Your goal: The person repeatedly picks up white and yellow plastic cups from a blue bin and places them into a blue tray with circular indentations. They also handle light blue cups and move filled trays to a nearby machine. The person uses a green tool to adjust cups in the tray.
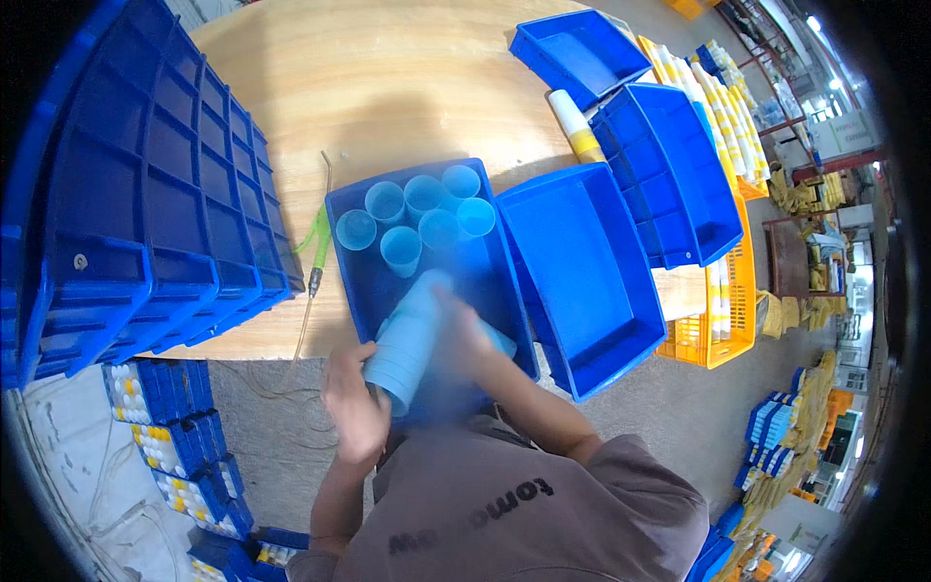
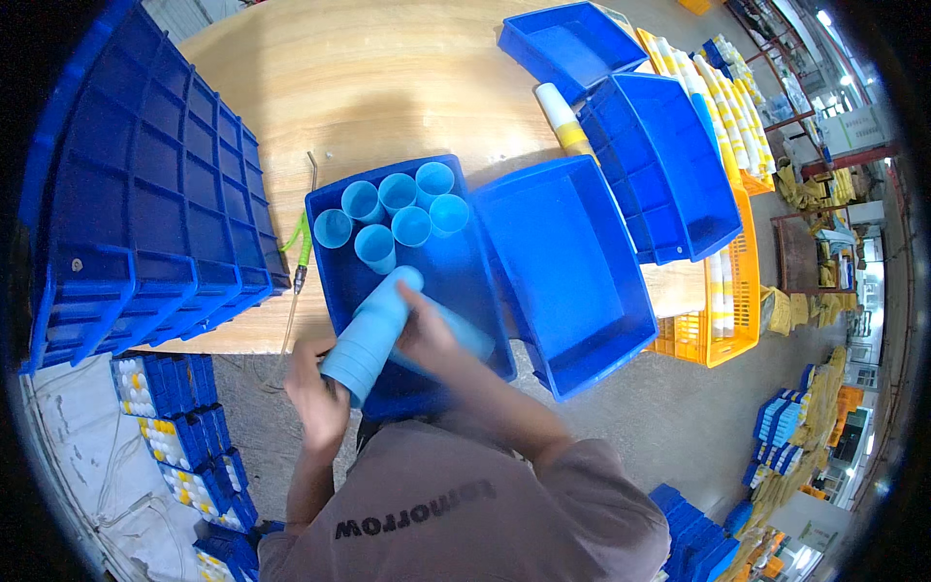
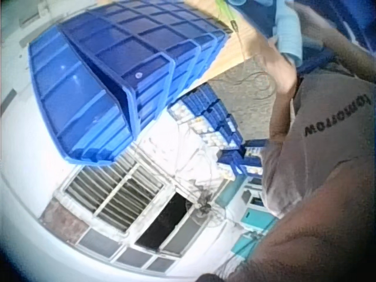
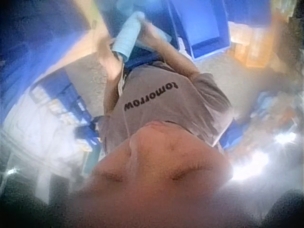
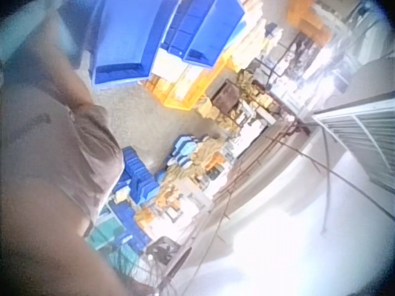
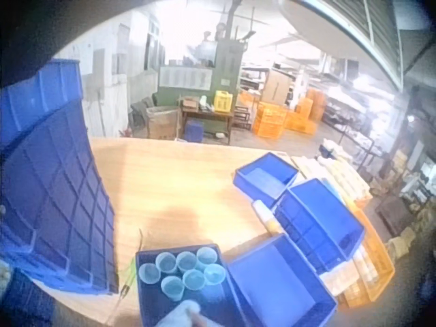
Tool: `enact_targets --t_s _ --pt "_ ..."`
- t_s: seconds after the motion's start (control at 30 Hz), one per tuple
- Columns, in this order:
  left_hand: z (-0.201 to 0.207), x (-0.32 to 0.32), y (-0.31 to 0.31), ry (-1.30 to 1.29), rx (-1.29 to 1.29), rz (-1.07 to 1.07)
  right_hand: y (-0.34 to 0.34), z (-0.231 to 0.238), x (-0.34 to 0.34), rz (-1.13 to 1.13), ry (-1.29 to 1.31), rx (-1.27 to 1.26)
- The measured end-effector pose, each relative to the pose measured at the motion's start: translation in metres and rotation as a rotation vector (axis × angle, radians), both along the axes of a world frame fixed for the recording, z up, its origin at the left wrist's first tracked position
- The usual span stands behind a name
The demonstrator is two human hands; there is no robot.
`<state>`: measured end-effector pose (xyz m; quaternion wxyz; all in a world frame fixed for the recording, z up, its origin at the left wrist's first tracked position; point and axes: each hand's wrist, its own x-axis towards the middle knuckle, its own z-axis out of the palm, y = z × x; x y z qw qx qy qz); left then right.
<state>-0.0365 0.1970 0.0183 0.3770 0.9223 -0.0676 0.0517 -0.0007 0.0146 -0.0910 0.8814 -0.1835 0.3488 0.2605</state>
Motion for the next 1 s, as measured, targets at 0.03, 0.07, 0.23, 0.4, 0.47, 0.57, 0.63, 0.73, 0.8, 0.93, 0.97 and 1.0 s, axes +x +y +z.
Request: enact_targets --t_s 0.03,0.07,0.23,0.4,0.47,0.57,0.63,0.73,0.8,0.93,0.97,1.0 --pt "-0.003 0.003 0.0 0.09 0.01 0.033 -0.014 -0.004 0.008 -0.064 -0.036 -0.073" --pt "-0.007 0.009 0.001 0.104 0.057 0.045 -0.024 -0.008 0.014 -0.18 -0.078 -0.026" --pt "-0.04 0.032 0.022 0.16 0.17 0.124 -0.053 -0.016 -0.009 -0.117 -0.08 -0.234" --pt "-0.071 0.062 0.024 0.116 0.204 0.15 -0.039 -0.023 -0.026 0.392 -0.75 -1.318" --pt "-0.07 0.077 0.011 0.127 0.208 0.192 -0.034 -0.029 -0.021 0.52 -0.869 -1.644" --pt "-0.045 0.083 -0.005 -0.194 0.211 0.139 -0.033 -0.036 -0.019 0.652 -0.948 -2.034" --pt "-0.019 0.072 -0.004 -0.139 0.218 0.194 -0.035 -0.038 -0.02 0.903 -0.767 -1.998" --pt "0.006 0.051 0.007 -0.064 0.205 0.236 -0.031 -0.04 -0.01 0.864 -1.01 -1.961" --pt "0.005 0.04 0.014 -0.037 0.209 0.256 -0.025 -0.042 0.008 0.707 -1.218 -1.942" --pt "-0.021 0.037 0.016 0.021 0.363 0.165 -0.022 -0.042 0.025 0.58 -1.303 -1.921" --pt "-0.028 0.041 0.011 0.025 0.339 0.163 -0.024 -0.041 0.021 0.601 -1.278 -1.91" --pt "-0.033 0.046 0.006 0.079 0.317 0.169 -0.029 -0.04 0.012 0.715 -1.163 -1.896"
